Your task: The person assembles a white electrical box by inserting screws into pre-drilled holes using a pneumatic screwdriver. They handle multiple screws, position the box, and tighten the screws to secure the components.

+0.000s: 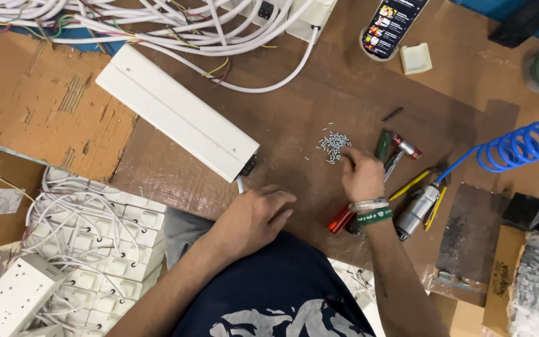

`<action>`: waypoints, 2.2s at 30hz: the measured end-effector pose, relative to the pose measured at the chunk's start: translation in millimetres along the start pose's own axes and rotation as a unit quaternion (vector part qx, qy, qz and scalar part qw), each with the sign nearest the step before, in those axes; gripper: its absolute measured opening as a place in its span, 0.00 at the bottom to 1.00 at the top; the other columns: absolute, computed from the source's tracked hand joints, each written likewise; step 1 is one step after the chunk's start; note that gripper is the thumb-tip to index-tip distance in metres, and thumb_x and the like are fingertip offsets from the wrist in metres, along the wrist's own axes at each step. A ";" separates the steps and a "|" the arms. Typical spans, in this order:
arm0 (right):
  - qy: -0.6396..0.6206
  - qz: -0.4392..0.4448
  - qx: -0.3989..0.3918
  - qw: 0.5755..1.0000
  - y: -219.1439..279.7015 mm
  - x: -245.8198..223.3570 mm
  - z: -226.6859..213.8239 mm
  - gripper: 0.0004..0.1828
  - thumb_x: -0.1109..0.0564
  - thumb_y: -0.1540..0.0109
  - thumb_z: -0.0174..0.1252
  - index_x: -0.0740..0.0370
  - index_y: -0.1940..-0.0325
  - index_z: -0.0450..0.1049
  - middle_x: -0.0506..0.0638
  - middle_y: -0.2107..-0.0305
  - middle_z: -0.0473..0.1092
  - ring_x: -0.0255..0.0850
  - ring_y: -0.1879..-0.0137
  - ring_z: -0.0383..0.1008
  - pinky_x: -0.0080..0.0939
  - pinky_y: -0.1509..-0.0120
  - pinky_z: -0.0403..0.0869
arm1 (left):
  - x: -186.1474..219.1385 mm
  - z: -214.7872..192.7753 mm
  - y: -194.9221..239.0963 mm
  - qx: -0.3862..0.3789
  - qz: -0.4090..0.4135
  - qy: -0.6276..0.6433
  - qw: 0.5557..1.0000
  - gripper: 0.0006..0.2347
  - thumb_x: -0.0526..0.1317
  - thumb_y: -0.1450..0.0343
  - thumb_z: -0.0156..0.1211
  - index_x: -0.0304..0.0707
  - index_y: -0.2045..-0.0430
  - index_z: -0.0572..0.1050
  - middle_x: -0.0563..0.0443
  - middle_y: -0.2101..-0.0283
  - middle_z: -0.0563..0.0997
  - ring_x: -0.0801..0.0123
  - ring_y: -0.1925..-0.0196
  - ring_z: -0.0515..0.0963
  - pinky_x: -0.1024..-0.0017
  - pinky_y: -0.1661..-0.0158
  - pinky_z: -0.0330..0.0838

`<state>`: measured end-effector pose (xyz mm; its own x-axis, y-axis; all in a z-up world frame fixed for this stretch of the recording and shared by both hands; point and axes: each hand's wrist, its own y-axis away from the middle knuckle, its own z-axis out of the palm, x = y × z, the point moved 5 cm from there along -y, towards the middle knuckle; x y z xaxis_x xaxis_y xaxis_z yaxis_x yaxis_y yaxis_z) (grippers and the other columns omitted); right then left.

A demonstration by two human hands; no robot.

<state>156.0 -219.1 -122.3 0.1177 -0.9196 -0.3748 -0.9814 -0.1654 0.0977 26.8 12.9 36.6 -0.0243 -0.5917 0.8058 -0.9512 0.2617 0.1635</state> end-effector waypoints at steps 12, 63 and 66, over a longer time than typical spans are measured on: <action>0.039 -0.053 -0.007 0.998 -18.2 -32.9 26.3 0.13 0.48 0.36 0.61 0.39 0.47 0.80 0.50 0.53 0.77 0.59 0.53 0.80 0.61 0.47 0.80 | -3.5 3.2 -0.7 -0.001 0.007 0.000 1.000 0.10 0.37 0.31 0.62 0.31 0.59 0.80 0.36 0.62 0.84 0.39 0.61 0.86 0.50 0.65 0.82; -0.030 -0.106 -0.087 0.990 8.0 -42.4 65.8 0.13 0.50 0.37 0.63 0.41 0.48 0.79 0.50 0.52 0.72 0.56 0.45 0.76 0.55 0.41 0.77 | -1.8 -58.9 -1.2 0.135 0.059 0.142 0.979 0.09 0.37 0.31 0.64 0.37 0.59 0.82 0.43 0.68 0.85 0.52 0.66 0.87 0.61 0.67 0.82; -0.001 -0.152 -0.064 0.986 3.7 -41.4 75.1 0.07 0.50 0.37 0.61 0.39 0.55 0.79 0.46 0.58 0.73 0.51 0.51 0.79 0.51 0.47 0.80 | 1.9 -81.4 0.5 0.197 0.054 0.167 0.965 0.08 0.34 0.32 0.65 0.35 0.61 0.83 0.45 0.69 0.85 0.60 0.65 0.88 0.67 0.64 0.82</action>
<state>136.1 -154.8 -175.7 0.4023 -0.8199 -0.4074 -0.8736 -0.4768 0.0968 51.3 73.9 84.5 -0.0911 -0.2813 0.9553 -0.9934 -0.0419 -0.1071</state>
